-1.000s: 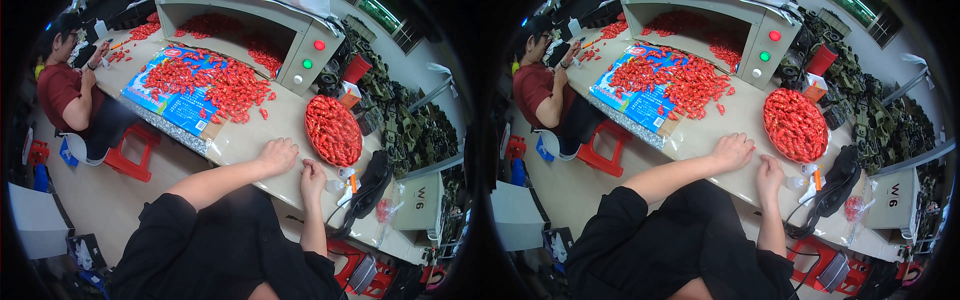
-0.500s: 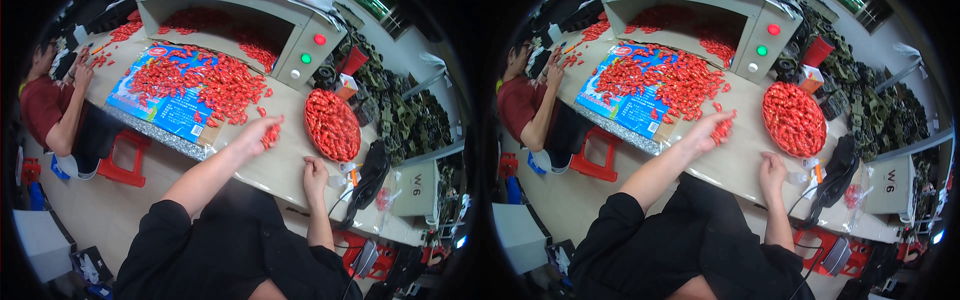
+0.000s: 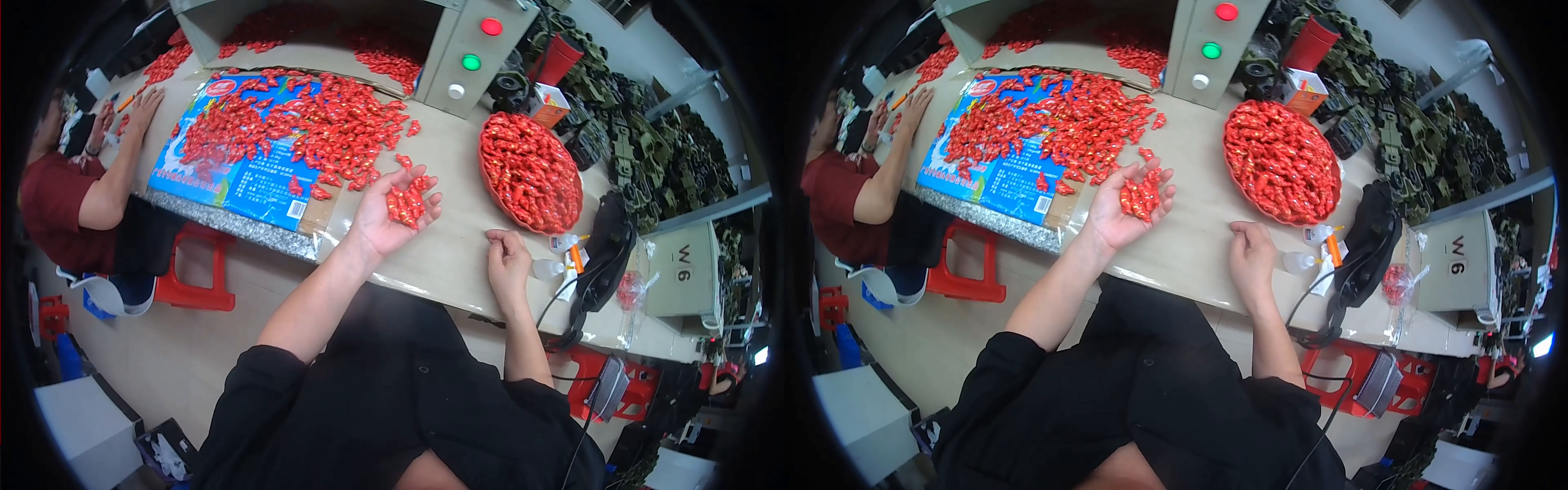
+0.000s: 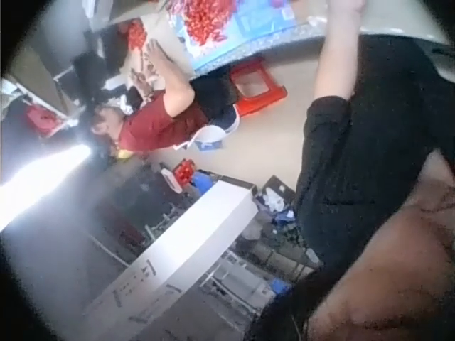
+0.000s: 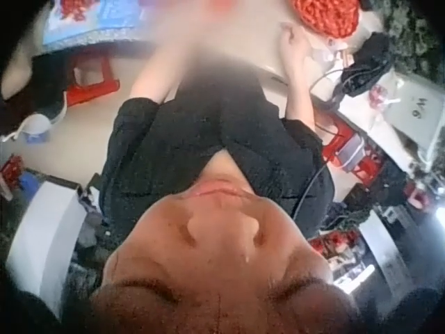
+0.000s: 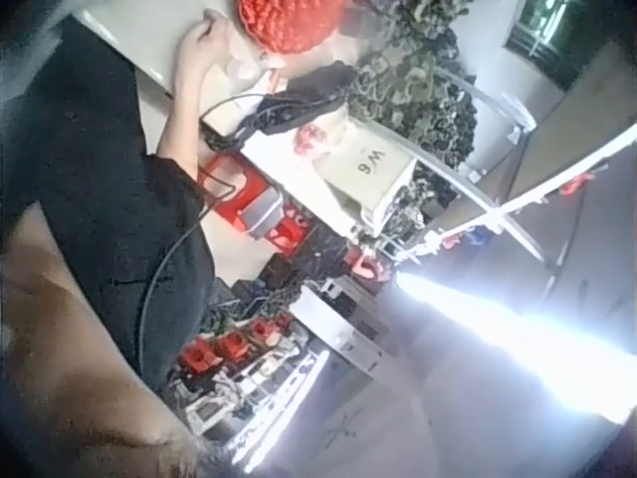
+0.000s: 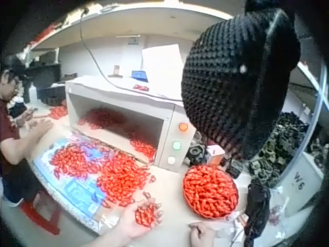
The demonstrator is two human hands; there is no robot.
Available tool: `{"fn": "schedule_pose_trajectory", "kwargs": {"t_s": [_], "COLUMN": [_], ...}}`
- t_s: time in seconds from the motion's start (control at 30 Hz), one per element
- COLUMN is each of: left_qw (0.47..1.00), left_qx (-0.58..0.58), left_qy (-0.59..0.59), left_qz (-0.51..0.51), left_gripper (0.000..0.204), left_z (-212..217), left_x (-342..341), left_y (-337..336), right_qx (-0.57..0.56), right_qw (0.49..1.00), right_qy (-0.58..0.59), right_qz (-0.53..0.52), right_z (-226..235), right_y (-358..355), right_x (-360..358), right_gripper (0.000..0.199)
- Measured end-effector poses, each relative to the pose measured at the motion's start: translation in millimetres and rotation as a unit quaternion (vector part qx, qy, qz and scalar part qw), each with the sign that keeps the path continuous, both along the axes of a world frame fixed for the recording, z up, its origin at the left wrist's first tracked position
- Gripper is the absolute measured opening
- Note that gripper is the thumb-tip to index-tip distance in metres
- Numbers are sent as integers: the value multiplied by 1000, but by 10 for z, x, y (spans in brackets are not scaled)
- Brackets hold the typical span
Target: The person glues and assembles small red plastic toy parts by hand, using a glue bottle to join the pieces at a factory workbench.
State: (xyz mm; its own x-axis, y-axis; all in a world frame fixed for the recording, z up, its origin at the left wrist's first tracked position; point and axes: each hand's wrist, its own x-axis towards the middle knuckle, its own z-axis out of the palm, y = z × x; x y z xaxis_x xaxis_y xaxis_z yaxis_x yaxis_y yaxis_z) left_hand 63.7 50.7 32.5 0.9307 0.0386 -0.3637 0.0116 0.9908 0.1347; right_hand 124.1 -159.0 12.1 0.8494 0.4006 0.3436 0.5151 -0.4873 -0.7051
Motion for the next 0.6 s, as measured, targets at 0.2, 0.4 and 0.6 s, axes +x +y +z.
{"fn": "schedule_pose_trajectory", "kwargs": {"t_s": [0.2, 0.4, 0.6], "left_qw": [970, 479, 203], "left_qx": [232, 869, 973], "left_qy": [43, -85, -91], "left_qz": [-59, 93, 58], "left_gripper": [20, 13, 10], "left_z": [-71, -135, -92], "left_x": [47, 260, 356], "left_y": [-33, -311, -375], "right_qx": [24, 37, 35], "right_qw": [1000, 999, 999], "right_qy": [-9, 27, 8], "right_qz": [-2, 13, 39], "right_z": [13, 4, 32], "right_y": [12, 22, -46], "right_x": [-3, 3, -20], "right_gripper": [13, 13, 13]}}
